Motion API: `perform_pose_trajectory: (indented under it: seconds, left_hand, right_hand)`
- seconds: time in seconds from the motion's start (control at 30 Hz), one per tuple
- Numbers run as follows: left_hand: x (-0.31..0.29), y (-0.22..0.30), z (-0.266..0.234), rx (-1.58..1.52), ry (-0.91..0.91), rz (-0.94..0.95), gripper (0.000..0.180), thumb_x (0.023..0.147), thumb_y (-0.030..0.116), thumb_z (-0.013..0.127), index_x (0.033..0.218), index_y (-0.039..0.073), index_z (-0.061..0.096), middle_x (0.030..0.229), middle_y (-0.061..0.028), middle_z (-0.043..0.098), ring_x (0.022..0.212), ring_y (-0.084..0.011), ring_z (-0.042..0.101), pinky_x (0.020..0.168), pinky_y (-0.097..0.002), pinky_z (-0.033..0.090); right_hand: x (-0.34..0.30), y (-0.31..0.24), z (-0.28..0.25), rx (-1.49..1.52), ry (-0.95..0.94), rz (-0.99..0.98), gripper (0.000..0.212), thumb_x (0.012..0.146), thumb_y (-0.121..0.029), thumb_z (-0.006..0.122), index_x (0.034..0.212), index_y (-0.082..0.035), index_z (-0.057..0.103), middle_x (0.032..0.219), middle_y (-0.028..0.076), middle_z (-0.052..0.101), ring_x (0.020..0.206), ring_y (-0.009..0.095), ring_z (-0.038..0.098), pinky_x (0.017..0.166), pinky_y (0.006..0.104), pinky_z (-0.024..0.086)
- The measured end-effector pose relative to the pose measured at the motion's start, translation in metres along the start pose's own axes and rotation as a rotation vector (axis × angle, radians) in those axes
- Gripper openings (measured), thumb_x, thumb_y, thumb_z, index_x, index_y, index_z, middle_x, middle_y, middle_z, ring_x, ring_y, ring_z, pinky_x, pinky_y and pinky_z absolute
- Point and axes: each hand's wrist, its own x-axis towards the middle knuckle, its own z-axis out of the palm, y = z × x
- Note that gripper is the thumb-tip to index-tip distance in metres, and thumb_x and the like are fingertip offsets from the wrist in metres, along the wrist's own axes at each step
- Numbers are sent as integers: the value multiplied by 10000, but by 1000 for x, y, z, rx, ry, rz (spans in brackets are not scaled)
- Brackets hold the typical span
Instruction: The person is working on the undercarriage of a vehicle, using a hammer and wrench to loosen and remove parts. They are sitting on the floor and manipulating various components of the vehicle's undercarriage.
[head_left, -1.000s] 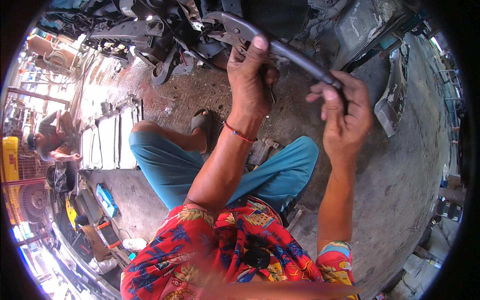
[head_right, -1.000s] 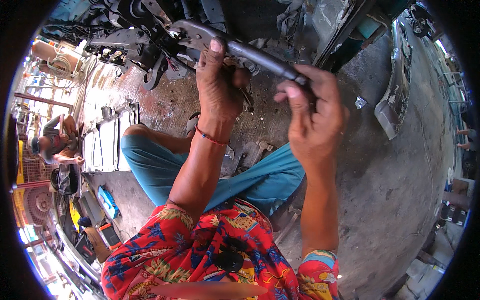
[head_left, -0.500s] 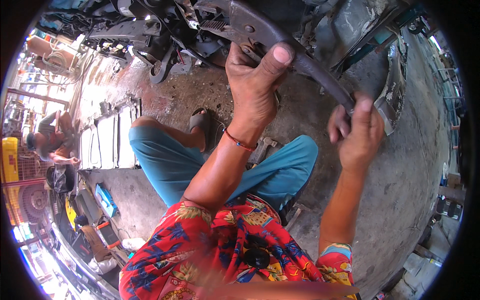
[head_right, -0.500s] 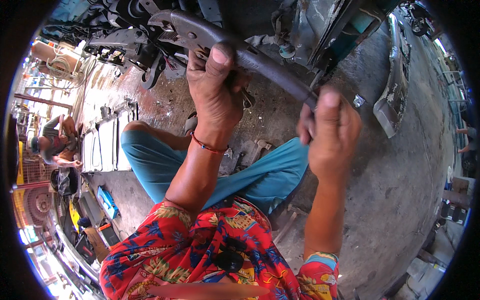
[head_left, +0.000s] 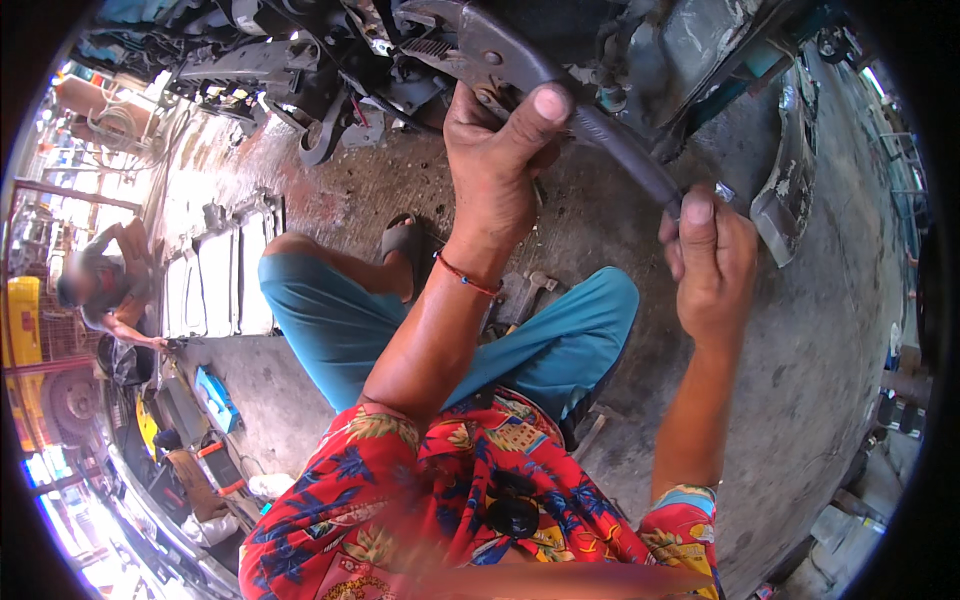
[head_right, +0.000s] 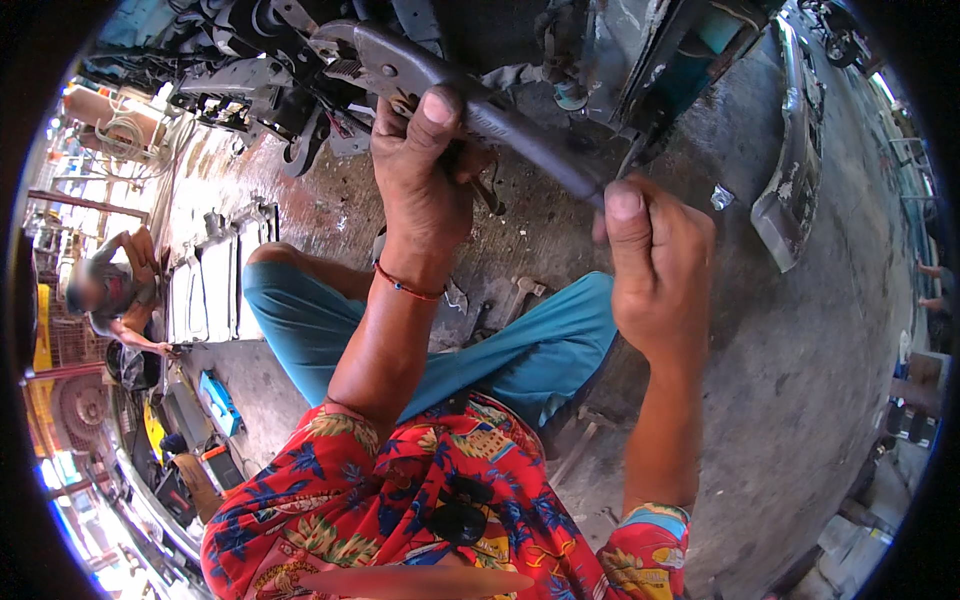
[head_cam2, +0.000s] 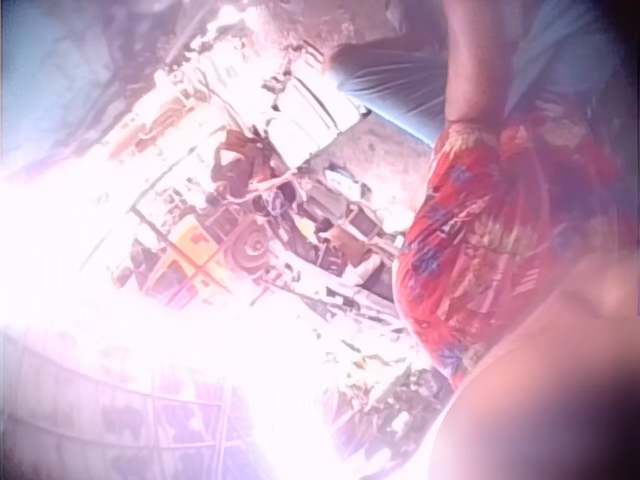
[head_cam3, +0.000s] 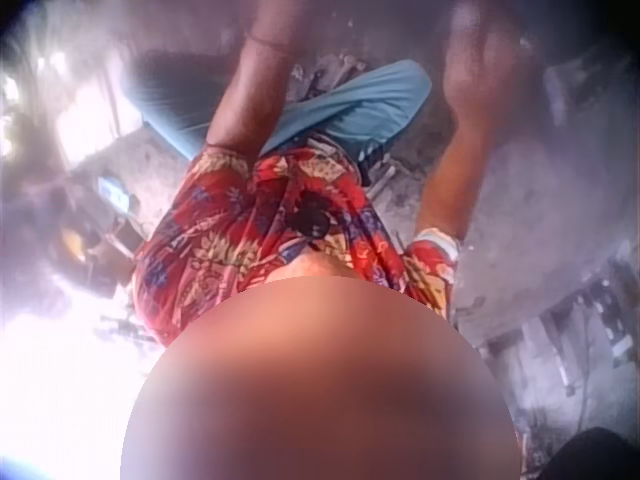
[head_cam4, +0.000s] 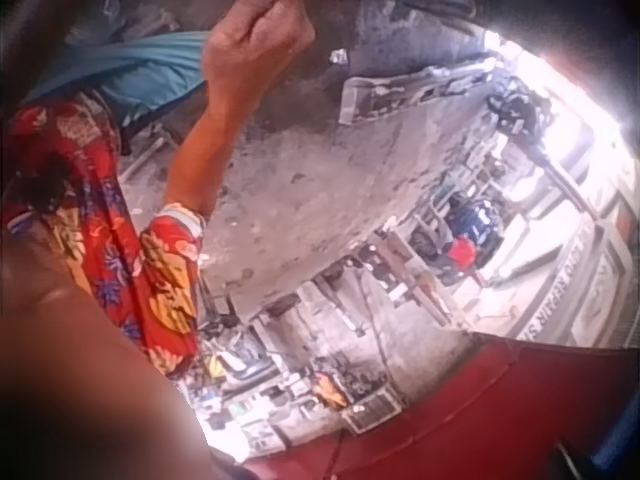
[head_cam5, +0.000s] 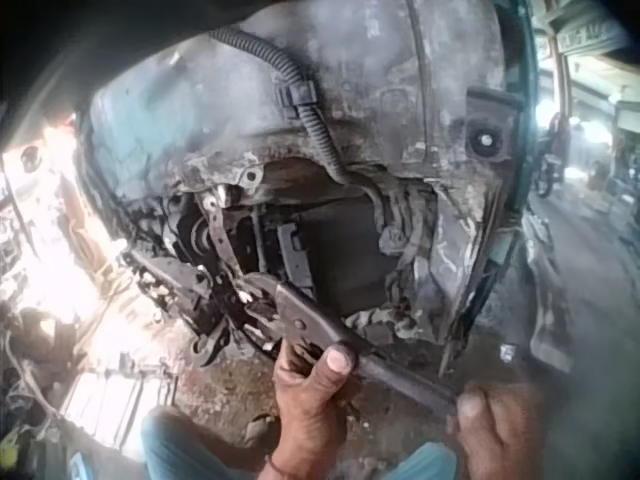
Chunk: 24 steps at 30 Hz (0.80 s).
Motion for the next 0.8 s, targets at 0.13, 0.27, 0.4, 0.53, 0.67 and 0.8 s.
perform_pose_trajectory:
  seconds: [0.13,0.27,0.4,0.53,0.67,0.8]
  left_hand:
    - [7,-9,-20,49,38,-108,431,898,334,864,1139,106,590,890,-9,653,615,-89,587,446,-225,439]
    - [23,-23,-47,16,-39,-169,437,967,331,780,1278,81,603,1114,-69,704,967,-212,686,825,-370,571]
    - [45,-41,-60,-87,71,-228,467,1004,419,714,1315,83,617,1206,-73,712,1118,-256,685,995,-438,555]
    - [55,-55,-58,-187,105,-132,492,1010,478,684,1318,99,628,1223,-68,712,1178,-268,658,1065,-465,492]
    - [61,-56,-51,-308,89,-94,515,984,498,702,1335,129,632,1254,-48,712,1217,-260,640,1071,-460,480]
    - [64,-53,-46,-416,123,-79,414,990,433,725,1250,120,645,1148,-36,719,1055,-215,674,875,-412,540]
  right_hand:
    - [13,-4,12,-100,11,-163,420,1007,-376,709,1142,20,670,975,222,712,806,385,711,702,451,557]
    - [55,-4,35,-177,-187,-168,589,963,-454,732,1278,34,637,1043,226,728,963,339,717,885,440,545]
    - [117,3,50,-168,-630,-35,511,950,-392,736,1206,42,649,1032,226,720,960,324,703,871,427,526]
    - [135,-1,55,-285,-669,-37,362,943,-285,728,1064,51,669,906,221,704,859,310,689,799,452,510]
    - [152,-8,59,-263,-664,-55,276,872,-168,726,1051,37,681,829,210,690,782,303,672,773,451,511]
    - [161,-6,66,-269,-632,-110,274,793,-79,665,1039,40,675,820,204,686,760,293,657,745,447,504]
